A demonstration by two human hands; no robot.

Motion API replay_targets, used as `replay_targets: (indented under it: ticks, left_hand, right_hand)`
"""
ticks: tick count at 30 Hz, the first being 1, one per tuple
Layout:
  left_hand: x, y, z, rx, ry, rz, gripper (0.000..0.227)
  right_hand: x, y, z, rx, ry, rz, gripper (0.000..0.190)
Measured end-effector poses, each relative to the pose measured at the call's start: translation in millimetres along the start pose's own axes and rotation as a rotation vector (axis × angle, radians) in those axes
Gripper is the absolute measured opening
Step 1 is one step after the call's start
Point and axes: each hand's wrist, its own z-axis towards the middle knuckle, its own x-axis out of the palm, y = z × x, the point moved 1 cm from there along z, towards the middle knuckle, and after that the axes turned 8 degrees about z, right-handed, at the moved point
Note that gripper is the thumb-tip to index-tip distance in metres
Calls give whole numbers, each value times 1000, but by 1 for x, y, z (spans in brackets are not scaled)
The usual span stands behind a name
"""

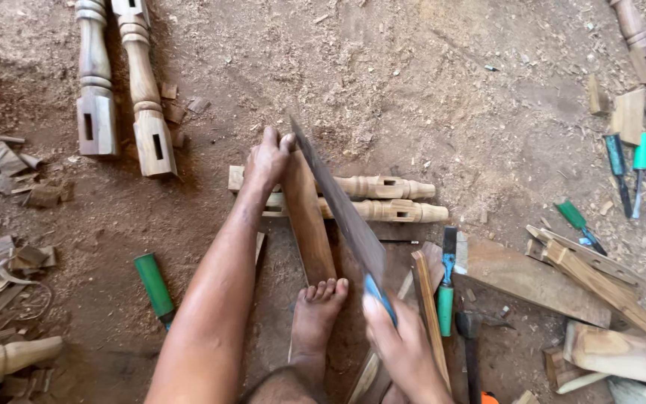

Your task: The person saws through several wooden furniture legs and support pieces by hand, using a pencil to mark cut lines and a chisel with a hammer to finish joints.

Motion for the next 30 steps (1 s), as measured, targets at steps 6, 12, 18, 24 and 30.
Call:
replay_targets:
  ticks: [6, 12, 18, 24, 30]
  left_hand:
    - [31, 34, 41, 152, -87, -159, 40]
    - [12, -16, 28, 387, -150, -165, 28]
    - [-48, -114, -48, 749, -205, -184, 22]
    - [-71, -131, -112, 964, -289, -57, 23]
    - [-74, -145, -123, 877, -440, 408, 26]
  right_hand:
    - [-7, 21, -12, 32, 55, 32, 41]
    - [-19, 42, -55, -137, -8, 25, 40]
    - [-48, 44, -95, -336, -20, 83, 40]
    - [-55, 24, -134, -339, -26, 129, 46]
    - [-45, 16, -141, -309, -21, 82, 48]
